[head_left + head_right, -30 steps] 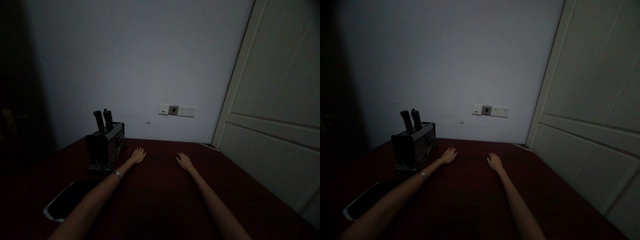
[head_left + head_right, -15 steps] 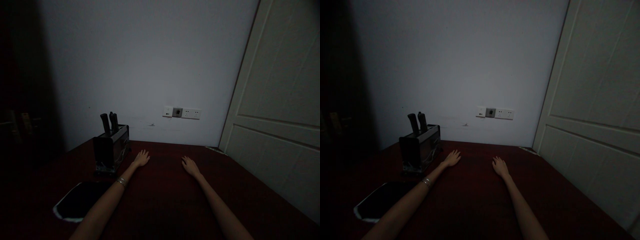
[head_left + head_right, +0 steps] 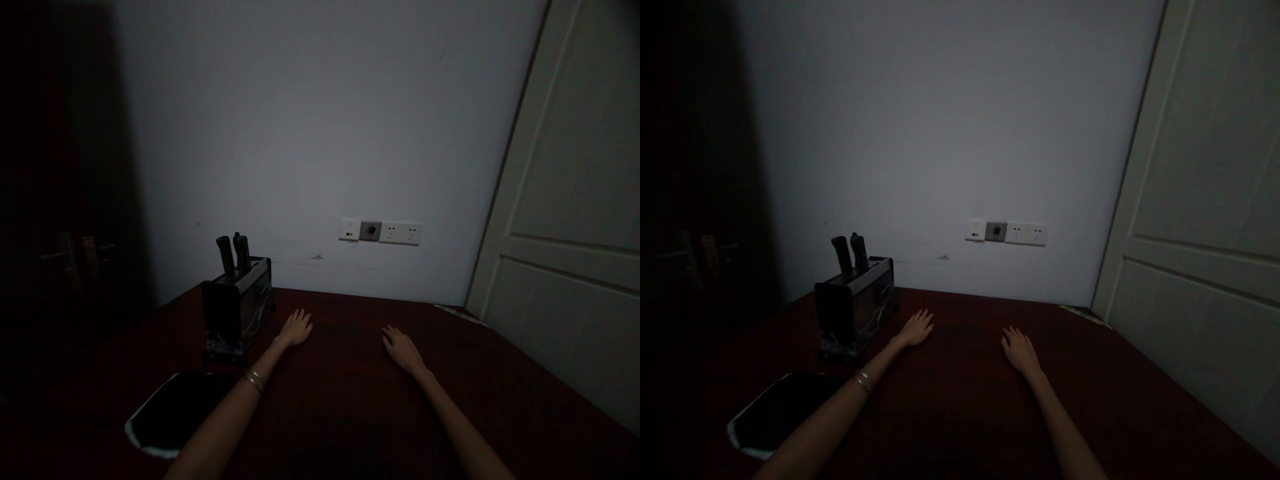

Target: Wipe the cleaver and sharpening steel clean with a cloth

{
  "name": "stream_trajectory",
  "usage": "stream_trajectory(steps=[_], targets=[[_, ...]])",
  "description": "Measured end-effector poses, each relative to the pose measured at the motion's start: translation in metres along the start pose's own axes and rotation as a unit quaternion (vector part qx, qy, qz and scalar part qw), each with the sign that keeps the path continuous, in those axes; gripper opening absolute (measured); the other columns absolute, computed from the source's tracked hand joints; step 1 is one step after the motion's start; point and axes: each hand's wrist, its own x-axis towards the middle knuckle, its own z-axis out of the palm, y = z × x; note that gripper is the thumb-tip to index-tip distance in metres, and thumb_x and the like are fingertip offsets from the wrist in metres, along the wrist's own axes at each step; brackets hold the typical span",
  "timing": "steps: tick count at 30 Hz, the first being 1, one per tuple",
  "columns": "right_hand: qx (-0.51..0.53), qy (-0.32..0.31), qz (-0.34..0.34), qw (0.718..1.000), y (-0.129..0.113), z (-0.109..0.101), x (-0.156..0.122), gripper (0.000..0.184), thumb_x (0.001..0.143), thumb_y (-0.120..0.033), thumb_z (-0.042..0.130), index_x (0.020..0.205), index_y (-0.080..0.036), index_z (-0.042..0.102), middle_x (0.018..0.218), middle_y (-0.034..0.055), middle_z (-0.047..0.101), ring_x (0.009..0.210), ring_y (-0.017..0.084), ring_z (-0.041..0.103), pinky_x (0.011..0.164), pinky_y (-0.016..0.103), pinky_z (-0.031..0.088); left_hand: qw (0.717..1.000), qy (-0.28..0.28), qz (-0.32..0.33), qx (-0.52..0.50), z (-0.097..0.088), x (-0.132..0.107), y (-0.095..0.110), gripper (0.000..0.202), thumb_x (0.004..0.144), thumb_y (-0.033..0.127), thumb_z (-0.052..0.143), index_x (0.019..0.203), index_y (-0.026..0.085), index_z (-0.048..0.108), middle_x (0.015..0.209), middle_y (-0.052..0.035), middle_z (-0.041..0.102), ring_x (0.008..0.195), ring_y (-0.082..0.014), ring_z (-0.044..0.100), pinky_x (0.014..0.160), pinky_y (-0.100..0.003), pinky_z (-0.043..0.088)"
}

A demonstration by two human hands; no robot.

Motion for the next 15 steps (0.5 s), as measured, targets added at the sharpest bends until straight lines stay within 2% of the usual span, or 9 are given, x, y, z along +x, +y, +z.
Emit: stream_trajectory(steps=[15], targets=[[-0.009,0.023,-0.024,0.999,0.004,0.006,0.001,0.049,0.086,-0.031,0.029,0.125,-0.01,0.049,0.135,0.015,0.044,0.126,0.028,0.036,0.101,0.044,0.03,0.999,0.002,-0.01,-0.039,-0.01,-0.01,0.006,0.058,0.087,0.043,0.024,0.135,0.011,0.033,0.144,-0.0151,0.024,0.134,-0.028,0.016,0.106,-0.043,0.016]])
